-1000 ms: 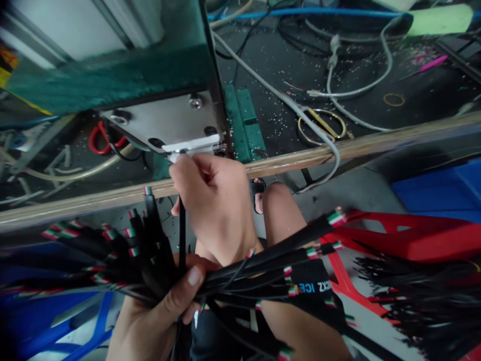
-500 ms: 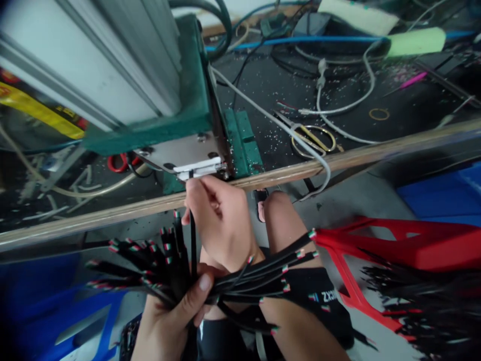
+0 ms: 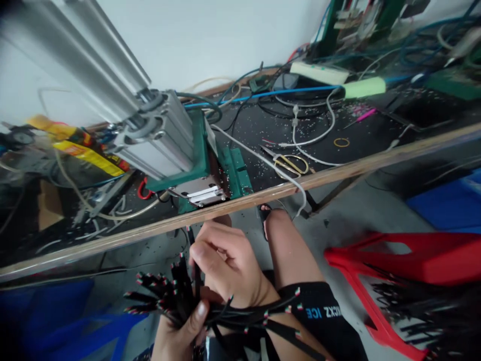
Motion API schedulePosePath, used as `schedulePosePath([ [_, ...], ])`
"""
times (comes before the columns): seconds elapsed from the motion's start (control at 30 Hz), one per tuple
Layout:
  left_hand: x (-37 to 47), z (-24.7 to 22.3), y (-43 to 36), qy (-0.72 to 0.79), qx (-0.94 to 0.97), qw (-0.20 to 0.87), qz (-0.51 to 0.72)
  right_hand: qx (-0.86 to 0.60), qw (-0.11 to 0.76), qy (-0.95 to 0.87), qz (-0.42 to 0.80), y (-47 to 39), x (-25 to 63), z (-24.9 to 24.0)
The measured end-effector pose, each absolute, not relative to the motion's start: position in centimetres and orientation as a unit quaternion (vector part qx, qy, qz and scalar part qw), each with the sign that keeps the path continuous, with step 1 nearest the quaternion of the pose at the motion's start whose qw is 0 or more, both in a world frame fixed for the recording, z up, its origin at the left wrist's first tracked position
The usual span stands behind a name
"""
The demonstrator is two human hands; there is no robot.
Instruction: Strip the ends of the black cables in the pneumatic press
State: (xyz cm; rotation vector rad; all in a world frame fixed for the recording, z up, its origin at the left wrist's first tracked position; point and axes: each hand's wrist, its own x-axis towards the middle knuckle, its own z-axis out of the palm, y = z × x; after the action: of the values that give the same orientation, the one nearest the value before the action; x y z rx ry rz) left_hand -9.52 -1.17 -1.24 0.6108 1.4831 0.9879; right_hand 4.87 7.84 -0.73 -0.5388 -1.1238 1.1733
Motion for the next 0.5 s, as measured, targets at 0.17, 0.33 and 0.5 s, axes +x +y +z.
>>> schedulePosePath([
  [0.17, -10.3, -1.5, -1.4, 0.606, 0.328, 0.573, 0.444, -0.023, 0.620, -0.406, 0.671, 7.1, 5.1, -2.0],
  [0.33, -11.0, -2.3, -1.7, 0.568, 0.354, 0.591, 0.451, 0.104, 0.587, -0.411, 0.690, 7.7, 4.6, -3.4],
  [0.5, -11.0, -2.3, -1.6, 0.574, 0.312, 0.601, 0.460, 0.221, 0.565, -0.370, 0.704, 8.3, 3.0, -4.9],
])
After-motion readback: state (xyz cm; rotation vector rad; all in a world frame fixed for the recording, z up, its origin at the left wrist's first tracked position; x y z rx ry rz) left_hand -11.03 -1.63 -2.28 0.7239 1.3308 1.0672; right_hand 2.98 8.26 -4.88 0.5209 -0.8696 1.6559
